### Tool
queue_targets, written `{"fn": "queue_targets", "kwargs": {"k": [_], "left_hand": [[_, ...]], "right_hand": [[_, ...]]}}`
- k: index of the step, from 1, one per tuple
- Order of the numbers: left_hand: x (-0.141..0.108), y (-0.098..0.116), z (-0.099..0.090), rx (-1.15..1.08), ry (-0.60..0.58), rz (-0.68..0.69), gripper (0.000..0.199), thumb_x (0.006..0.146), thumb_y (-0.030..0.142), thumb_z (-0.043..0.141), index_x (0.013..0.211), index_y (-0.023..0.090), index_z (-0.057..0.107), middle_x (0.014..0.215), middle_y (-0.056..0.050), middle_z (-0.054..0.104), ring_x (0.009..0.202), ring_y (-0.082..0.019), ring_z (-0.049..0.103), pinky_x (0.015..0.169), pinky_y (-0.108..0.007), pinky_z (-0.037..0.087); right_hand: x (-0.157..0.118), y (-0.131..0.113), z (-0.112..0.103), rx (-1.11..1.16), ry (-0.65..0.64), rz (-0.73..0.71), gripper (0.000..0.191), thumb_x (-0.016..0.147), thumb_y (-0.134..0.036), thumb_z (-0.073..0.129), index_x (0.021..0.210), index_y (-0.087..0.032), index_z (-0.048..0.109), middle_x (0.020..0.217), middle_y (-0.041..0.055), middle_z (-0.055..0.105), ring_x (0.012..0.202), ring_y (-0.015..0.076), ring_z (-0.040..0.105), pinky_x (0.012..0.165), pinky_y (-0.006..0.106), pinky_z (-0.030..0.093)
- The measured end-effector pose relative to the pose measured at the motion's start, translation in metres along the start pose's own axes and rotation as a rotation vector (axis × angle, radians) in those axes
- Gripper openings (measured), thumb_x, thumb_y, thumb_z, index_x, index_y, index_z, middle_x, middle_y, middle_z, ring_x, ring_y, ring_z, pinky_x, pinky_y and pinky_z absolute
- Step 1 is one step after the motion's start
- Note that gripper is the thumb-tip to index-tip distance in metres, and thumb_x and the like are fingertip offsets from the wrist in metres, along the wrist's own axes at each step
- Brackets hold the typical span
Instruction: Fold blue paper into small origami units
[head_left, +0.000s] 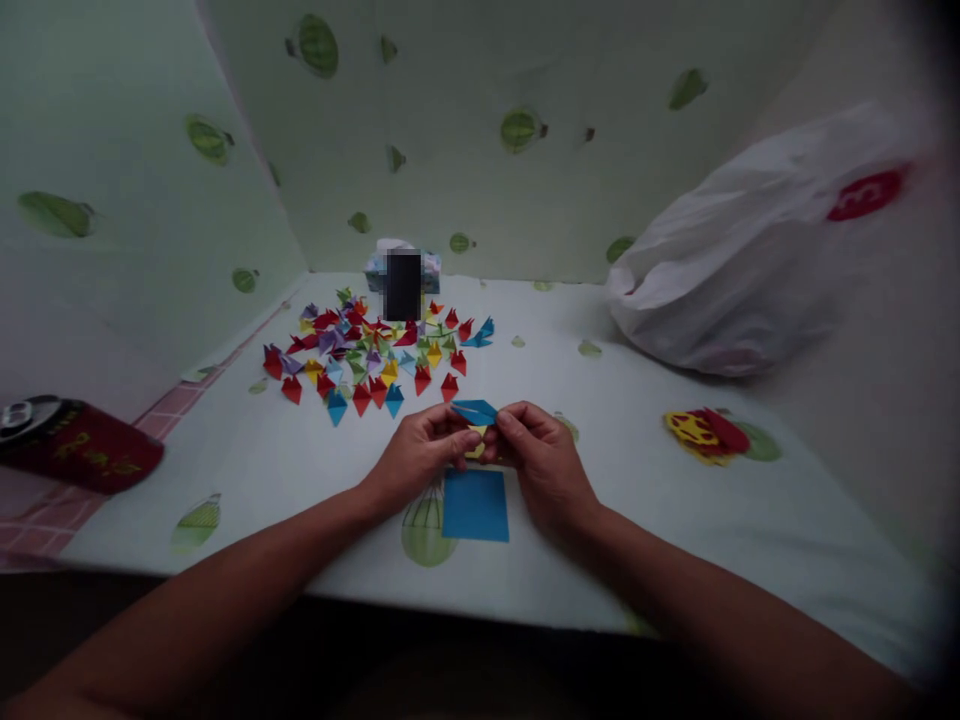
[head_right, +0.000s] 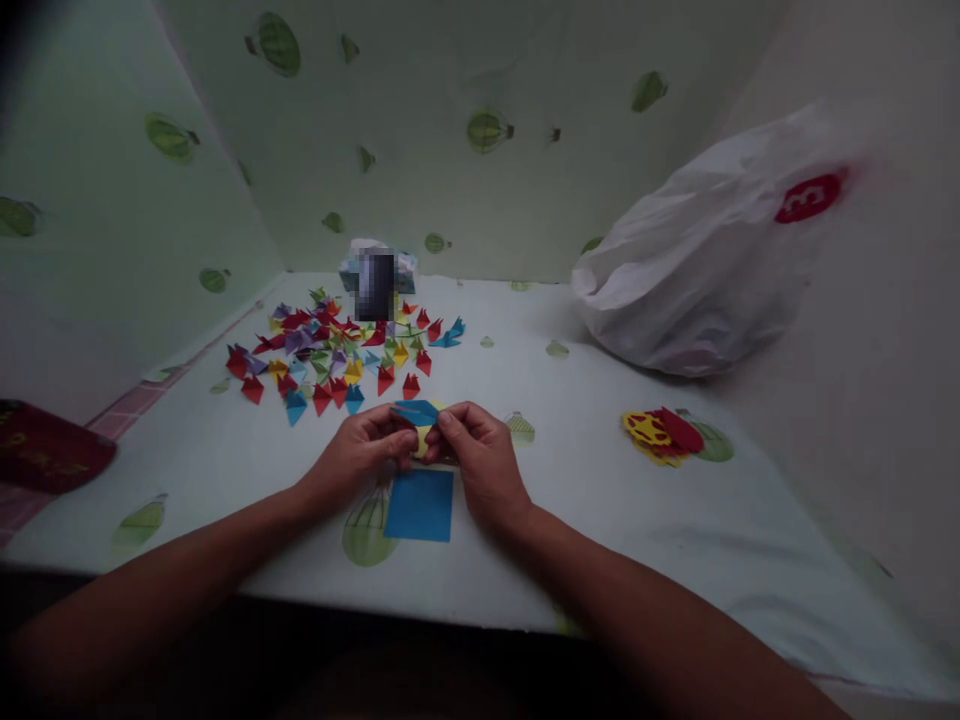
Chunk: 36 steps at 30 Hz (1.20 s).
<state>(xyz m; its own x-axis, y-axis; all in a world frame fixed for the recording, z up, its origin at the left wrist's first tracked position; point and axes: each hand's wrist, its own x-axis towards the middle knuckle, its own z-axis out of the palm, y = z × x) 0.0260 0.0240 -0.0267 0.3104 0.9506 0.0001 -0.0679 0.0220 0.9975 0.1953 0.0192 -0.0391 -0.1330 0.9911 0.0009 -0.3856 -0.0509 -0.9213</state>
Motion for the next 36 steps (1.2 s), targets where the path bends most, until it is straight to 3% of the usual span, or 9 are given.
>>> {"fn": "queue_targets", "kwargs": {"k": [6, 9, 12, 16, 23, 31, 36], "left_hand": [[-0.003, 0.005, -0.003, 0.053, 0.109, 0.014, 0.026, 0.084, 0.036, 0.068, 0.07, 0.016, 0.06, 0.06, 0.003, 0.06, 0.056, -0.009, 0.054, 0.06, -0.022, 0.045], [-0.002, 0.007, -0.008, 0.145, 0.07, 0.029, 0.027, 0.084, 0.038, 0.066, 0.07, 0.017, 0.057, 0.06, 0.003, 0.058, 0.057, -0.009, 0.054, 0.06, -0.022, 0.044], [-0.001, 0.005, -0.009, 0.28, 0.007, 0.044, 0.027, 0.083, 0.036, 0.065, 0.068, 0.017, 0.055, 0.061, 0.003, 0.054, 0.057, -0.01, 0.049, 0.056, -0.022, 0.039], [-0.001, 0.001, -0.007, 0.429, -0.047, 0.073, 0.026, 0.082, 0.034, 0.065, 0.066, 0.016, 0.056, 0.063, 0.003, 0.05, 0.059, -0.01, 0.043, 0.054, -0.022, 0.034], [-0.002, -0.004, -0.004, 0.211, -0.052, -0.048, 0.024, 0.079, 0.037, 0.069, 0.083, 0.016, 0.06, 0.07, 0.002, 0.058, 0.059, -0.01, 0.053, 0.057, -0.023, 0.042], [-0.002, -0.005, -0.005, 0.241, -0.064, -0.135, 0.017, 0.072, 0.028, 0.072, 0.074, 0.015, 0.059, 0.065, 0.004, 0.053, 0.057, -0.008, 0.045, 0.051, -0.019, 0.035], [-0.001, -0.006, -0.002, 0.166, -0.092, -0.16, 0.021, 0.074, 0.032, 0.072, 0.078, 0.015, 0.06, 0.068, 0.003, 0.057, 0.058, -0.009, 0.052, 0.056, -0.022, 0.041]], "right_hand": [[-0.005, 0.001, 0.003, -0.164, -0.179, 0.052, 0.026, 0.084, -0.041, 0.073, 0.076, -0.018, 0.064, 0.074, 0.0005, 0.069, 0.061, 0.0118, 0.063, 0.066, 0.028, 0.051], [-0.004, -0.003, 0.001, -0.262, -0.248, 0.056, 0.027, 0.085, -0.045, 0.071, 0.083, -0.018, 0.065, 0.077, 0.0007, 0.068, 0.063, 0.0127, 0.063, 0.068, 0.029, 0.05], [-0.001, -0.004, -0.002, -0.249, -0.201, 0.055, 0.027, 0.084, -0.045, 0.072, 0.089, -0.019, 0.065, 0.079, -0.0006, 0.065, 0.065, 0.0124, 0.062, 0.067, 0.028, 0.049], [0.004, -0.002, -0.006, -0.248, -0.183, 0.039, 0.027, 0.077, -0.04, 0.078, 0.075, -0.018, 0.063, 0.07, -0.0025, 0.06, 0.064, 0.0109, 0.055, 0.064, 0.025, 0.044], [0.002, -0.001, -0.006, -0.228, -0.092, 0.002, 0.019, 0.078, -0.034, 0.075, 0.076, -0.018, 0.066, 0.073, -0.0019, 0.062, 0.069, 0.0118, 0.054, 0.068, 0.026, 0.044], [0.003, 0.0, -0.006, -0.243, -0.139, 0.039, 0.02, 0.075, -0.033, 0.077, 0.073, -0.019, 0.064, 0.072, -0.0018, 0.061, 0.067, 0.012, 0.053, 0.066, 0.026, 0.044], [0.001, -0.003, -0.006, -0.308, -0.122, 0.006, 0.014, 0.079, -0.031, 0.072, 0.074, -0.019, 0.067, 0.074, -0.0005, 0.063, 0.071, 0.0133, 0.055, 0.069, 0.027, 0.044]]}}
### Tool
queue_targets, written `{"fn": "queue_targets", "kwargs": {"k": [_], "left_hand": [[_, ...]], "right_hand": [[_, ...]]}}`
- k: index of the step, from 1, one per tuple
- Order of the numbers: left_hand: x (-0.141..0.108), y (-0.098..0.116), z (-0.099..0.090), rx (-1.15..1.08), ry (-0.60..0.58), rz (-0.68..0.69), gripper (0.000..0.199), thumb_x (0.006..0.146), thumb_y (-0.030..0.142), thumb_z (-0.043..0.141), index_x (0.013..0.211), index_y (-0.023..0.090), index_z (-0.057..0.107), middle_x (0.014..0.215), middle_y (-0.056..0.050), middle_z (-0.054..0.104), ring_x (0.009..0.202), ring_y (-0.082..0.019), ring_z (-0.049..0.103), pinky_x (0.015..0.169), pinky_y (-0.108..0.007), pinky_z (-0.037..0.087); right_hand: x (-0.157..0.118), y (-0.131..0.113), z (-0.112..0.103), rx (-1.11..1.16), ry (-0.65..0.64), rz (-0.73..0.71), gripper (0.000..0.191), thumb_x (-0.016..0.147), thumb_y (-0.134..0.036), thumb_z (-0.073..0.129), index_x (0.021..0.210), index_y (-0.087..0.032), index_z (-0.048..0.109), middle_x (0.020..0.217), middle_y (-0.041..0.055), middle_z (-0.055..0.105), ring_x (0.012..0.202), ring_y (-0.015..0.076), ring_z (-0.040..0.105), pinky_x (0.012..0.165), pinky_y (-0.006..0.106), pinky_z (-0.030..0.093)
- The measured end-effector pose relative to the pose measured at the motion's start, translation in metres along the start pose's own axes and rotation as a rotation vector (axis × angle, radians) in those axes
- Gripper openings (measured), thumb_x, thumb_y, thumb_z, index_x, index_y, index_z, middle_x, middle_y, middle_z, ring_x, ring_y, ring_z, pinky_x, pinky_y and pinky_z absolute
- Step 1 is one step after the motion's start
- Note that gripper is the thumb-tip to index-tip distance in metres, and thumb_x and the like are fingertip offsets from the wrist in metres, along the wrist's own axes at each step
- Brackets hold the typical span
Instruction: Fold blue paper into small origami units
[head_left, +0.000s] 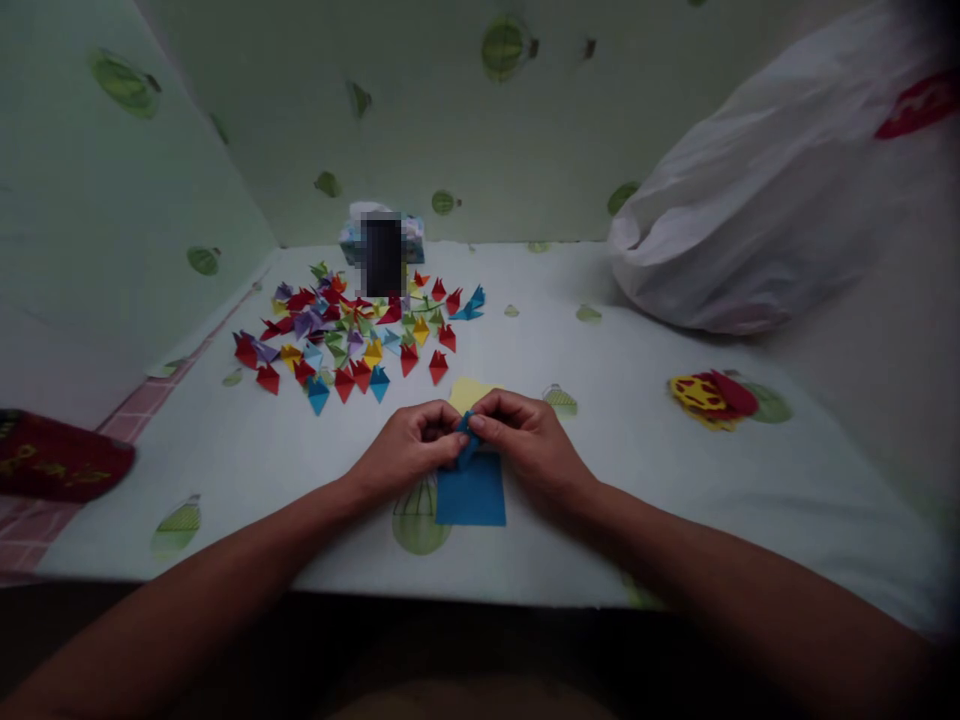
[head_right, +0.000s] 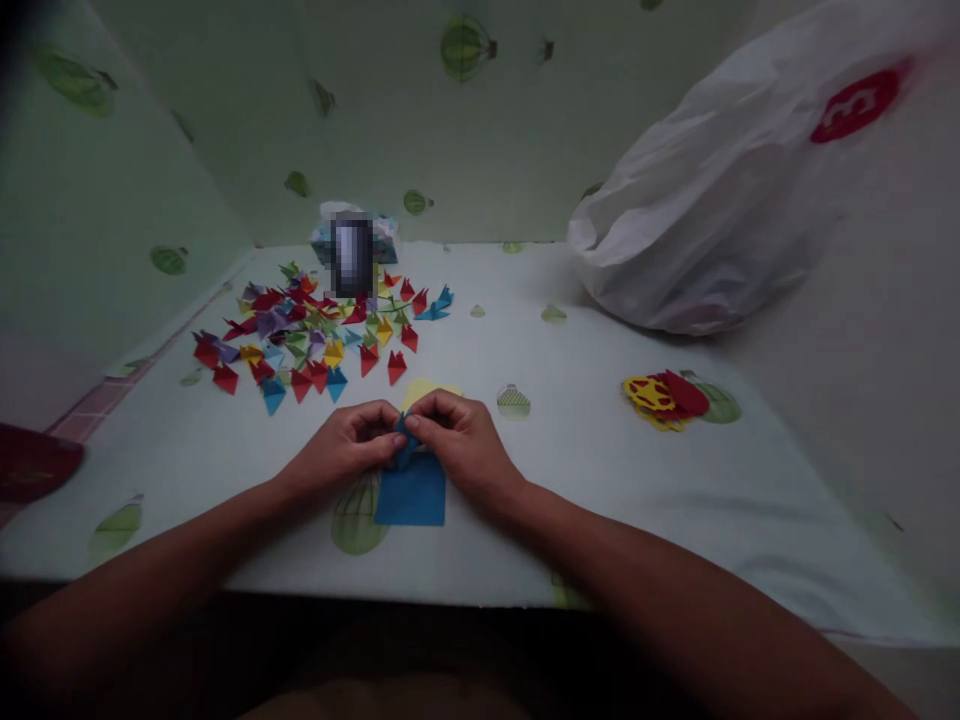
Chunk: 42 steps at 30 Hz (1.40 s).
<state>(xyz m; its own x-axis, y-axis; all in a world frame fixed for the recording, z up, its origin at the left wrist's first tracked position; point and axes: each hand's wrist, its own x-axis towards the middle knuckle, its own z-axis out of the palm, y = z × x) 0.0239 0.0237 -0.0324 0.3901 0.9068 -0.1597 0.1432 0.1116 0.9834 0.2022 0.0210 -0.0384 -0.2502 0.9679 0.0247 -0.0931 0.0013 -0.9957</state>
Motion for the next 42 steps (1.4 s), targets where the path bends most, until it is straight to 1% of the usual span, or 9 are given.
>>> {"fn": "queue_targets", "kwargs": {"k": [11, 18, 21, 24, 27, 31, 35, 38, 42], "left_hand": [[-0.001, 0.005, -0.001, 0.03, -0.03, -0.069, 0.017, 0.069, 0.027, 0.071, 0.072, 0.015, 0.058, 0.06, 0.005, 0.05, 0.053, -0.007, 0.041, 0.05, -0.019, 0.032], [-0.002, 0.008, -0.003, 0.037, -0.087, -0.115, 0.018, 0.072, 0.03, 0.071, 0.076, 0.015, 0.062, 0.061, 0.004, 0.055, 0.052, -0.008, 0.048, 0.051, -0.021, 0.038], [-0.002, 0.007, -0.004, -0.061, -0.067, -0.116, 0.021, 0.074, 0.033, 0.073, 0.078, 0.015, 0.063, 0.065, 0.003, 0.059, 0.052, -0.008, 0.05, 0.051, -0.021, 0.042], [-0.001, 0.006, -0.005, -0.181, -0.012, -0.1, 0.025, 0.076, 0.036, 0.075, 0.078, 0.016, 0.06, 0.058, 0.004, 0.059, 0.048, -0.007, 0.049, 0.049, -0.019, 0.041], [0.0, 0.005, -0.005, -0.242, 0.031, -0.091, 0.028, 0.076, 0.036, 0.077, 0.078, 0.017, 0.057, 0.052, 0.006, 0.057, 0.045, -0.007, 0.049, 0.048, -0.019, 0.041], [0.0, 0.004, -0.006, -0.287, 0.03, -0.086, 0.027, 0.076, 0.033, 0.078, 0.08, 0.017, 0.057, 0.054, 0.006, 0.058, 0.045, -0.007, 0.051, 0.048, -0.019, 0.043], [0.001, 0.003, -0.008, -0.291, 0.046, -0.024, 0.025, 0.078, 0.028, 0.077, 0.089, 0.016, 0.057, 0.058, 0.006, 0.061, 0.048, -0.007, 0.055, 0.049, -0.018, 0.045], [0.002, 0.001, -0.008, -0.315, 0.053, 0.025, 0.031, 0.079, 0.025, 0.078, 0.099, 0.018, 0.055, 0.063, 0.007, 0.062, 0.05, -0.007, 0.057, 0.05, -0.018, 0.047], [0.002, 0.0, -0.006, -0.361, 0.059, 0.092, 0.033, 0.078, 0.025, 0.079, 0.092, 0.021, 0.049, 0.064, 0.008, 0.061, 0.048, -0.007, 0.057, 0.048, -0.018, 0.048]], "right_hand": [[0.001, 0.002, 0.001, -0.025, -0.011, 0.02, 0.014, 0.078, -0.03, 0.07, 0.073, -0.019, 0.064, 0.071, -0.0011, 0.061, 0.067, 0.0126, 0.053, 0.064, 0.027, 0.042], [-0.002, -0.003, 0.0, -0.113, -0.022, 0.011, 0.026, 0.089, -0.036, 0.061, 0.068, -0.019, 0.06, 0.064, -0.0009, 0.057, 0.062, 0.0127, 0.051, 0.062, 0.027, 0.042], [-0.001, -0.002, 0.0, -0.026, -0.018, 0.018, 0.028, 0.092, -0.039, 0.059, 0.073, -0.019, 0.061, 0.069, -0.0005, 0.059, 0.064, 0.0127, 0.054, 0.064, 0.027, 0.045], [0.001, 0.0, 0.0, 0.086, -0.051, 0.056, 0.022, 0.092, -0.039, 0.062, 0.082, -0.019, 0.062, 0.074, -0.0008, 0.061, 0.066, 0.012, 0.058, 0.067, 0.027, 0.047], [0.002, 0.002, -0.001, 0.135, -0.108, 0.094, 0.02, 0.09, -0.037, 0.066, 0.082, -0.018, 0.063, 0.07, -0.0012, 0.062, 0.064, 0.0114, 0.058, 0.066, 0.026, 0.046], [0.002, 0.004, -0.002, 0.152, -0.136, 0.107, 0.018, 0.088, -0.035, 0.069, 0.083, -0.018, 0.065, 0.067, -0.0017, 0.063, 0.062, 0.0112, 0.058, 0.065, 0.026, 0.045], [0.002, 0.004, -0.001, 0.201, -0.154, 0.121, 0.018, 0.088, -0.035, 0.069, 0.084, -0.017, 0.065, 0.07, -0.0008, 0.065, 0.063, 0.0108, 0.059, 0.066, 0.026, 0.046], [0.002, 0.005, 0.0, 0.251, -0.175, 0.138, 0.018, 0.087, -0.034, 0.071, 0.086, -0.017, 0.065, 0.073, -0.0001, 0.066, 0.064, 0.0111, 0.061, 0.066, 0.026, 0.048], [0.003, 0.008, 0.002, 0.365, -0.19, 0.171, 0.019, 0.086, -0.033, 0.073, 0.087, -0.017, 0.064, 0.073, -0.0003, 0.067, 0.062, 0.0108, 0.062, 0.065, 0.025, 0.049]]}}
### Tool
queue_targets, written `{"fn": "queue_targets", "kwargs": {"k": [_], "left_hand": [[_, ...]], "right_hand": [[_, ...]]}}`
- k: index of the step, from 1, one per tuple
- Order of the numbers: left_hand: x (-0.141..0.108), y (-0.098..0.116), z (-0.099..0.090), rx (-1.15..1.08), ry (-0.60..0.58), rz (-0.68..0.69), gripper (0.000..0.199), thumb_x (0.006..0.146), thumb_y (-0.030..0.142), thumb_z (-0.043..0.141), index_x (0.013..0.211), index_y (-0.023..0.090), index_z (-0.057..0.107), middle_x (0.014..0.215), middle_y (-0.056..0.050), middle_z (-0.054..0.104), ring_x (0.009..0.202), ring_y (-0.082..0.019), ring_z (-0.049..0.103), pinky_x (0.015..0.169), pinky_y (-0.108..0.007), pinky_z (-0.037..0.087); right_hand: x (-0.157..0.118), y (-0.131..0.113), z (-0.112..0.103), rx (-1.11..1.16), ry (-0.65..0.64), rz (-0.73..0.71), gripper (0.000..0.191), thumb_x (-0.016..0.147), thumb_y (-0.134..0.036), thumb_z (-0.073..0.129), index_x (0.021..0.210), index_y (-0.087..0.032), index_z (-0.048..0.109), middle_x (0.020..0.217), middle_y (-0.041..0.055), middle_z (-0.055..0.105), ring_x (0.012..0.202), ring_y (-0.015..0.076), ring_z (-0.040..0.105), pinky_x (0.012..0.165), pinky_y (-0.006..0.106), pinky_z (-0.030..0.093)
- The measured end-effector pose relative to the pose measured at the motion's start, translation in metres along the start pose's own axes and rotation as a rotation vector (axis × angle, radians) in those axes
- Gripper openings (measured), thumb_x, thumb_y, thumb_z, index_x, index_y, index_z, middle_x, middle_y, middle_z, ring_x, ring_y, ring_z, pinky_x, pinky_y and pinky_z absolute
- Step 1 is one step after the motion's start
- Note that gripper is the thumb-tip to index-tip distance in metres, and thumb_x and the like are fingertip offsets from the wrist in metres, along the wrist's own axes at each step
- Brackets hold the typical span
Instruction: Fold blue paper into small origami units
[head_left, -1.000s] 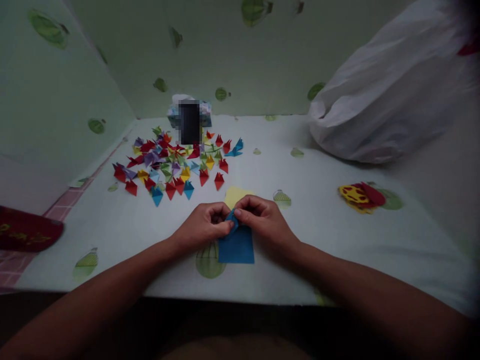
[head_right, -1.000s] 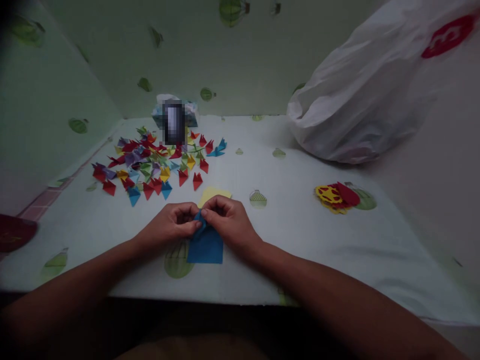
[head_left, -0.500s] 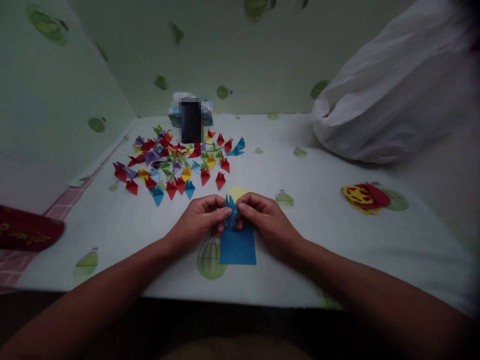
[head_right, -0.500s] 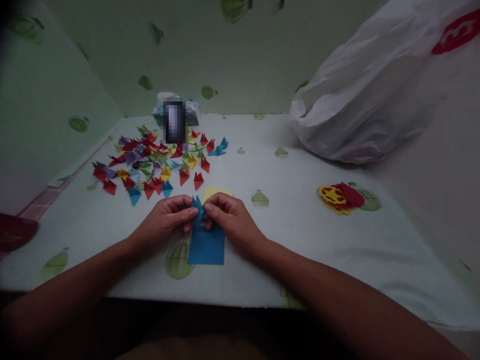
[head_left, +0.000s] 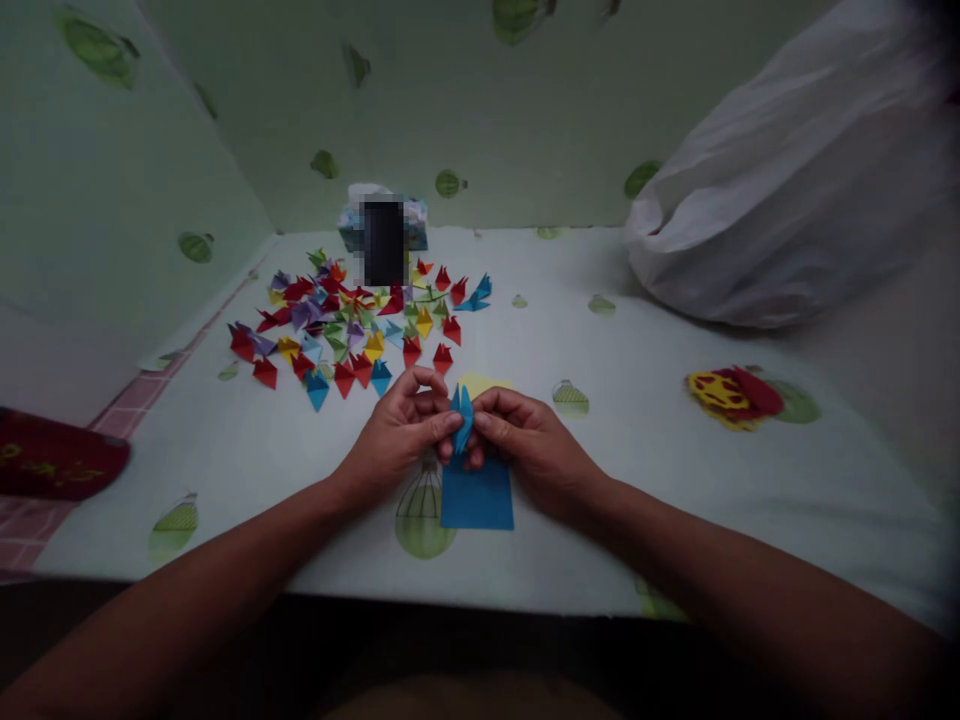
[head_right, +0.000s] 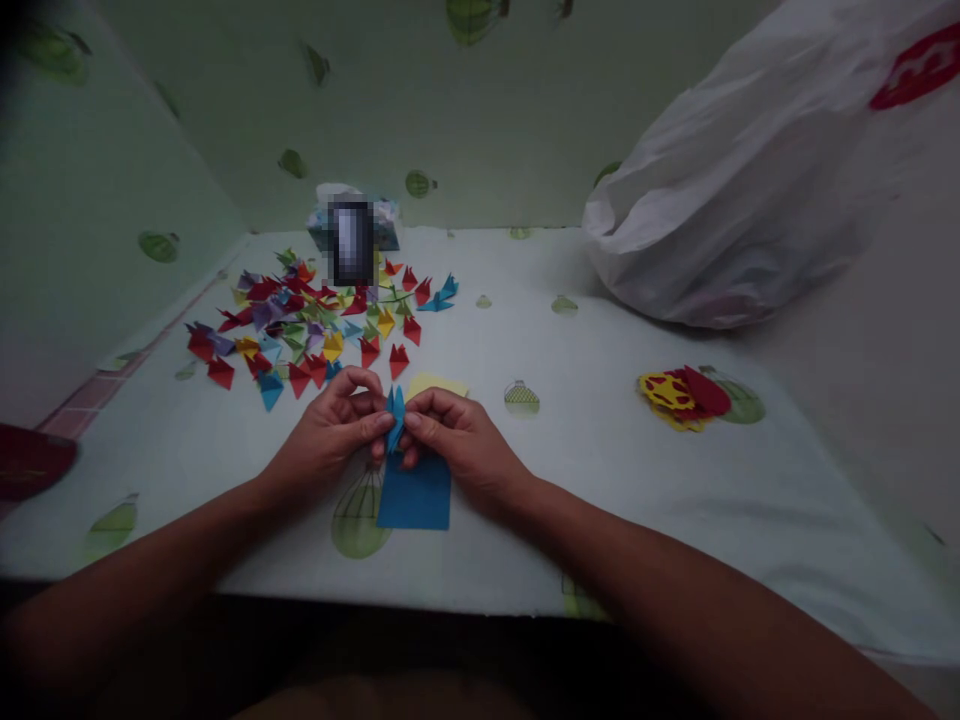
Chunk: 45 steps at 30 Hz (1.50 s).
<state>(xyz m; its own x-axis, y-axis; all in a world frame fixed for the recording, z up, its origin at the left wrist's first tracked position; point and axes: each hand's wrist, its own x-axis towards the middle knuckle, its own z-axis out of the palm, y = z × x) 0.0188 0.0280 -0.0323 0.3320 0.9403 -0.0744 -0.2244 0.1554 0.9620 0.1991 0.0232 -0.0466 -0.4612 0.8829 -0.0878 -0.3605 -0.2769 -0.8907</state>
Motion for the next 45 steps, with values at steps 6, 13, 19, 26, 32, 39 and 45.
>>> {"fn": "queue_targets", "kwargs": {"k": [6, 13, 19, 26, 32, 39, 45], "left_hand": [[-0.002, 0.002, 0.0, 0.093, -0.012, 0.03, 0.019, 0.081, 0.024, 0.076, 0.085, 0.016, 0.059, 0.062, 0.005, 0.062, 0.053, -0.006, 0.06, 0.053, -0.017, 0.048], [-0.004, 0.005, 0.008, 0.074, -0.087, 0.07, 0.024, 0.077, 0.02, 0.078, 0.087, 0.016, 0.056, 0.066, 0.004, 0.067, 0.059, -0.01, 0.066, 0.057, -0.02, 0.054], [-0.004, 0.002, 0.008, 0.121, -0.051, 0.083, 0.022, 0.08, 0.018, 0.074, 0.087, 0.017, 0.053, 0.072, 0.004, 0.064, 0.062, -0.009, 0.067, 0.059, -0.02, 0.055], [-0.007, -0.004, 0.004, 0.206, -0.023, 0.074, 0.018, 0.084, 0.024, 0.07, 0.089, 0.017, 0.054, 0.076, 0.002, 0.061, 0.067, -0.01, 0.065, 0.064, -0.022, 0.054], [-0.004, -0.003, 0.005, 0.366, 0.054, 0.19, 0.012, 0.082, 0.024, 0.069, 0.084, 0.017, 0.059, 0.094, -0.003, 0.061, 0.081, -0.012, 0.061, 0.073, -0.025, 0.052], [-0.006, -0.002, 0.008, 0.427, 0.115, 0.147, 0.013, 0.081, 0.026, 0.068, 0.081, 0.017, 0.059, 0.07, 0.001, 0.058, 0.063, -0.011, 0.055, 0.057, -0.023, 0.046], [-0.007, -0.002, 0.01, 0.412, 0.131, 0.176, 0.014, 0.077, 0.022, 0.07, 0.087, 0.017, 0.061, 0.076, 0.001, 0.061, 0.066, -0.011, 0.058, 0.061, -0.023, 0.049]], "right_hand": [[0.001, 0.002, 0.001, 0.052, 0.0, -0.003, 0.02, 0.084, -0.033, 0.076, 0.087, -0.018, 0.063, 0.071, -0.0008, 0.068, 0.06, 0.0101, 0.062, 0.062, 0.024, 0.049], [0.001, 0.002, 0.001, 0.006, 0.013, -0.02, 0.02, 0.083, -0.032, 0.077, 0.084, -0.018, 0.062, 0.069, -0.0032, 0.065, 0.06, 0.0088, 0.06, 0.062, 0.023, 0.047], [-0.002, -0.005, 0.003, -0.166, 0.012, -0.099, 0.019, 0.085, -0.033, 0.072, 0.083, -0.017, 0.061, 0.07, -0.0019, 0.065, 0.06, 0.0097, 0.058, 0.063, 0.025, 0.047], [-0.003, -0.011, 0.005, -0.409, 0.146, -0.11, 0.014, 0.082, -0.029, 0.065, 0.079, -0.017, 0.058, 0.067, -0.0029, 0.058, 0.057, 0.0108, 0.054, 0.058, 0.027, 0.044], [-0.003, -0.009, 0.006, -0.529, 0.195, -0.172, 0.012, 0.081, -0.028, 0.061, 0.075, -0.018, 0.056, 0.064, -0.003, 0.054, 0.058, 0.0118, 0.051, 0.058, 0.028, 0.041], [-0.003, -0.004, 0.004, -0.579, 0.172, -0.203, 0.01, 0.083, -0.027, 0.06, 0.079, -0.02, 0.054, 0.066, -0.0026, 0.054, 0.062, 0.0128, 0.052, 0.059, 0.028, 0.041], [-0.003, -0.002, 0.004, -0.528, 0.176, -0.247, 0.009, 0.082, -0.022, 0.062, 0.081, -0.02, 0.054, 0.068, -0.0034, 0.054, 0.062, 0.012, 0.051, 0.059, 0.028, 0.042]]}}
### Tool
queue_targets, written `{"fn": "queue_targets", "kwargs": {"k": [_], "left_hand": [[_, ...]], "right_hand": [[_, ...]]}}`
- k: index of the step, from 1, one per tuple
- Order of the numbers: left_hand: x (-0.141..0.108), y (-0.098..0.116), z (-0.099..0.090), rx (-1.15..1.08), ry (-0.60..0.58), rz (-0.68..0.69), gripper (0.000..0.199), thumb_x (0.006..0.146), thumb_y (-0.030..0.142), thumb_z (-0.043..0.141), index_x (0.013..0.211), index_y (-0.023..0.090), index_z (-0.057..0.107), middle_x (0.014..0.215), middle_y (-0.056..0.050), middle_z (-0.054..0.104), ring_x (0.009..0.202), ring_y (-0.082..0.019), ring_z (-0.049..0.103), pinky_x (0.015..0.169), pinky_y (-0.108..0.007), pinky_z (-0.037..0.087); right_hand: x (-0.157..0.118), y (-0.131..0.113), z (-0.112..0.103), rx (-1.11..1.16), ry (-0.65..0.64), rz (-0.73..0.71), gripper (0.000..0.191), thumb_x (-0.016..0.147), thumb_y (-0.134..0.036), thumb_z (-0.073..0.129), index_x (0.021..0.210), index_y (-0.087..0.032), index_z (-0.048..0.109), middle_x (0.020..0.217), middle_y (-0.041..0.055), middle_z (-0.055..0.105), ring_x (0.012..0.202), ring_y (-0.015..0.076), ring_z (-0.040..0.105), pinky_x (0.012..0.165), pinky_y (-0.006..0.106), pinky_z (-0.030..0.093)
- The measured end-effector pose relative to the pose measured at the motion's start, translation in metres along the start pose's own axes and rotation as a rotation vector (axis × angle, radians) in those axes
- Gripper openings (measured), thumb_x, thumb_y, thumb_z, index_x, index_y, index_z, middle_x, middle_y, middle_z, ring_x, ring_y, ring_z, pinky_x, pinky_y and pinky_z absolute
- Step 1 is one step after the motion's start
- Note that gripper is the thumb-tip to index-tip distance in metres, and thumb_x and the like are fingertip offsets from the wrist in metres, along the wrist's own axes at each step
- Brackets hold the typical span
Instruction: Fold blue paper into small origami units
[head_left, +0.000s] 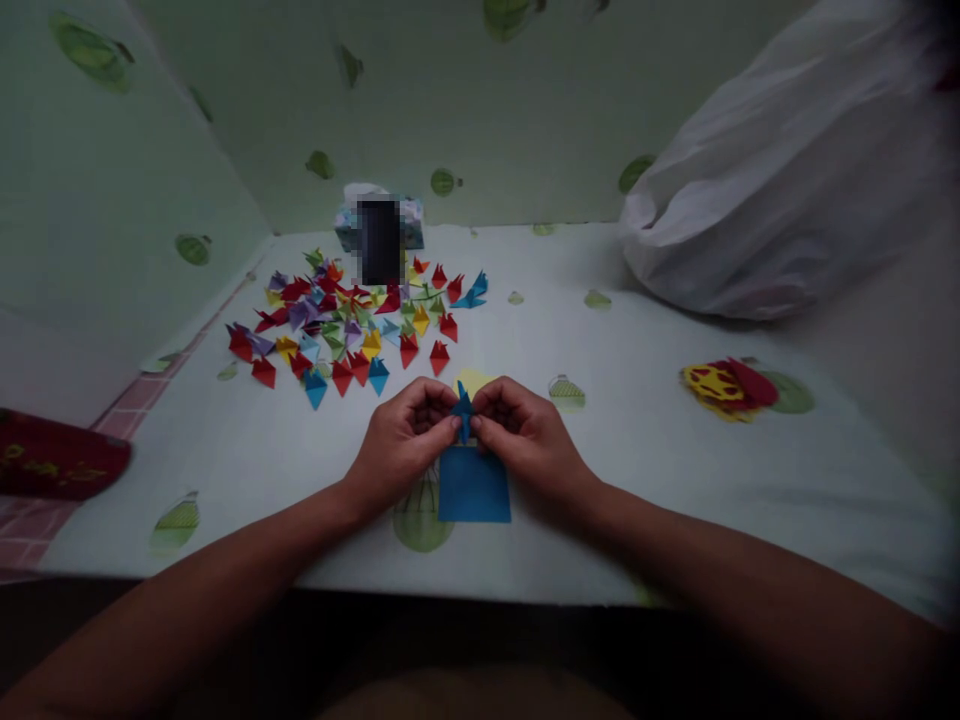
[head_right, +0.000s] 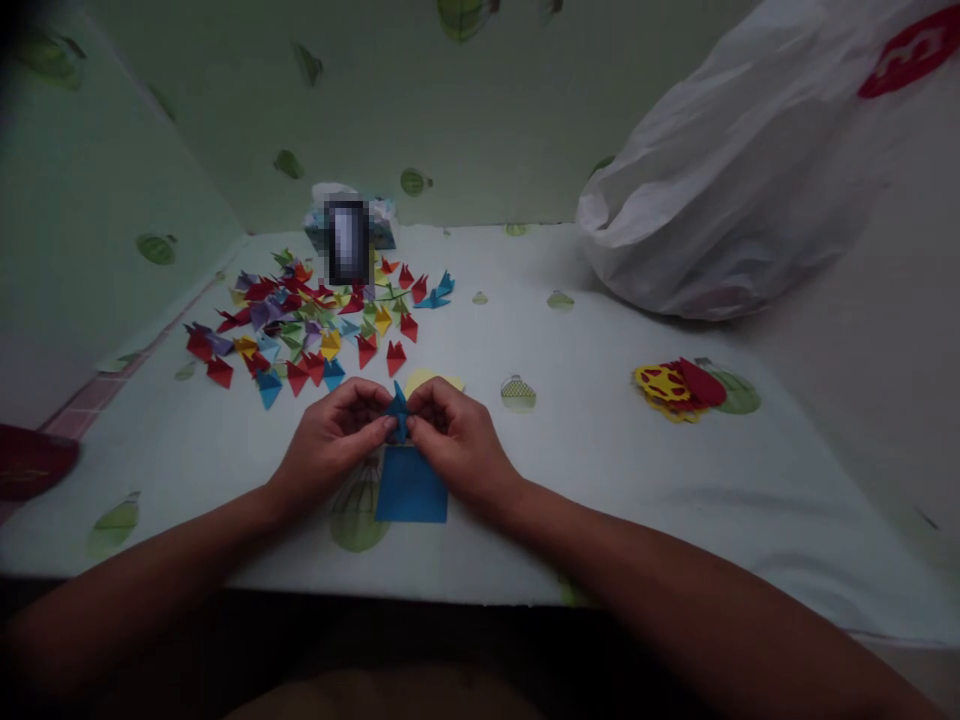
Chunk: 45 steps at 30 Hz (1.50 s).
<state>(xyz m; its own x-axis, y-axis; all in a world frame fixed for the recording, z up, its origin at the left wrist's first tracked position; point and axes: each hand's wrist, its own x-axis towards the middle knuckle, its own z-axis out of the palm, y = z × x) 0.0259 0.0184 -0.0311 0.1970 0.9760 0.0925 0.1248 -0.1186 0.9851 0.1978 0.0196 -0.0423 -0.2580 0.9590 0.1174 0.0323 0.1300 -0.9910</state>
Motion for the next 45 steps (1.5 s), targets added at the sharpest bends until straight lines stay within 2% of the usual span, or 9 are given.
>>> {"fn": "queue_targets", "kwargs": {"k": [6, 9, 13, 18, 28, 37, 41, 45], "left_hand": [[0.0001, 0.0014, -0.0018, -0.041, -0.033, 0.032, 0.008, 0.078, 0.019, 0.068, 0.084, 0.017, 0.063, 0.076, 0.0, 0.063, 0.067, -0.012, 0.061, 0.063, -0.024, 0.051], [-0.0002, 0.0039, -0.0037, -0.018, -0.042, 0.088, 0.001, 0.08, 0.017, 0.065, 0.08, 0.018, 0.066, 0.076, -0.002, 0.064, 0.07, -0.013, 0.062, 0.065, -0.025, 0.052], [-0.0006, 0.0069, -0.0063, -0.051, -0.074, 0.093, 0.003, 0.083, 0.018, 0.064, 0.081, 0.017, 0.067, 0.081, -0.003, 0.066, 0.074, -0.014, 0.064, 0.069, -0.026, 0.054], [-0.0011, 0.0067, -0.0063, -0.094, -0.073, 0.042, 0.009, 0.085, 0.024, 0.067, 0.089, 0.016, 0.068, 0.082, -0.002, 0.068, 0.073, -0.013, 0.066, 0.069, -0.024, 0.055], [0.0018, 0.0036, -0.0026, -0.181, -0.016, 0.004, 0.021, 0.075, 0.025, 0.08, 0.088, 0.017, 0.065, 0.077, 0.0, 0.067, 0.067, -0.011, 0.066, 0.064, -0.022, 0.055], [-0.0009, 0.0054, -0.0015, -0.055, 0.048, 0.058, 0.022, 0.075, 0.025, 0.08, 0.086, 0.018, 0.062, 0.076, 0.001, 0.062, 0.067, -0.011, 0.059, 0.063, -0.022, 0.052], [0.0002, 0.0055, -0.001, -0.087, 0.022, 0.047, 0.023, 0.076, 0.025, 0.078, 0.089, 0.018, 0.061, 0.078, 0.001, 0.061, 0.068, -0.01, 0.059, 0.064, -0.021, 0.052], [0.0014, 0.0035, -0.0018, -0.149, -0.044, -0.064, 0.023, 0.077, 0.027, 0.077, 0.088, 0.017, 0.06, 0.075, 0.001, 0.064, 0.07, -0.012, 0.063, 0.066, -0.023, 0.053]], "right_hand": [[-0.002, -0.0024, -0.0005, 0.042, -0.035, -0.069, 0.006, 0.084, -0.017, 0.061, 0.089, -0.021, 0.06, 0.071, -0.0036, 0.055, 0.063, 0.0113, 0.051, 0.061, 0.027, 0.041], [-0.0026, -0.0032, -0.0011, 0.059, -0.033, -0.093, 0.004, 0.085, -0.018, 0.062, 0.087, -0.021, 0.063, 0.073, -0.0025, 0.058, 0.065, 0.0118, 0.053, 0.061, 0.028, 0.042], [-0.003, -0.0055, -0.0016, 0.08, -0.012, -0.102, 0.005, 0.085, -0.016, 0.062, 0.084, -0.021, 0.063, 0.077, -0.0012, 0.06, 0.068, 0.0119, 0.055, 0.063, 0.028, 0.043], [-0.0038, -0.0082, -0.001, 0.087, -0.003, -0.087, 0.003, 0.085, -0.017, 0.063, 0.083, -0.02, 0.063, 0.075, -0.0016, 0.06, 0.067, 0.0118, 0.056, 0.062, 0.028, 0.044], [-0.0018, -0.008, 0.0, 0.232, -0.032, 0.017, 0.009, 0.083, -0.022, 0.067, 0.085, -0.021, 0.058, 0.07, -0.0038, 0.06, 0.061, 0.0107, 0.059, 0.061, 0.028, 0.049], [-0.0024, -0.0076, -0.0018, 0.223, -0.094, 0.062, 0.014, 0.087, -0.031, 0.065, 0.085, -0.018, 0.06, 0.068, -0.0027, 0.063, 0.06, 0.011, 0.061, 0.064, 0.028, 0.05], [-0.0019, -0.006, -0.0012, 0.193, -0.057, 0.074, 0.017, 0.085, -0.031, 0.068, 0.079, -0.018, 0.059, 0.064, -0.0034, 0.062, 0.056, 0.0107, 0.059, 0.06, 0.028, 0.048], [-0.0009, -0.0054, -0.001, 0.211, -0.004, 0.096, 0.02, 0.084, -0.033, 0.07, 0.077, -0.019, 0.058, 0.061, -0.0035, 0.063, 0.056, 0.0115, 0.06, 0.061, 0.028, 0.049]]}}
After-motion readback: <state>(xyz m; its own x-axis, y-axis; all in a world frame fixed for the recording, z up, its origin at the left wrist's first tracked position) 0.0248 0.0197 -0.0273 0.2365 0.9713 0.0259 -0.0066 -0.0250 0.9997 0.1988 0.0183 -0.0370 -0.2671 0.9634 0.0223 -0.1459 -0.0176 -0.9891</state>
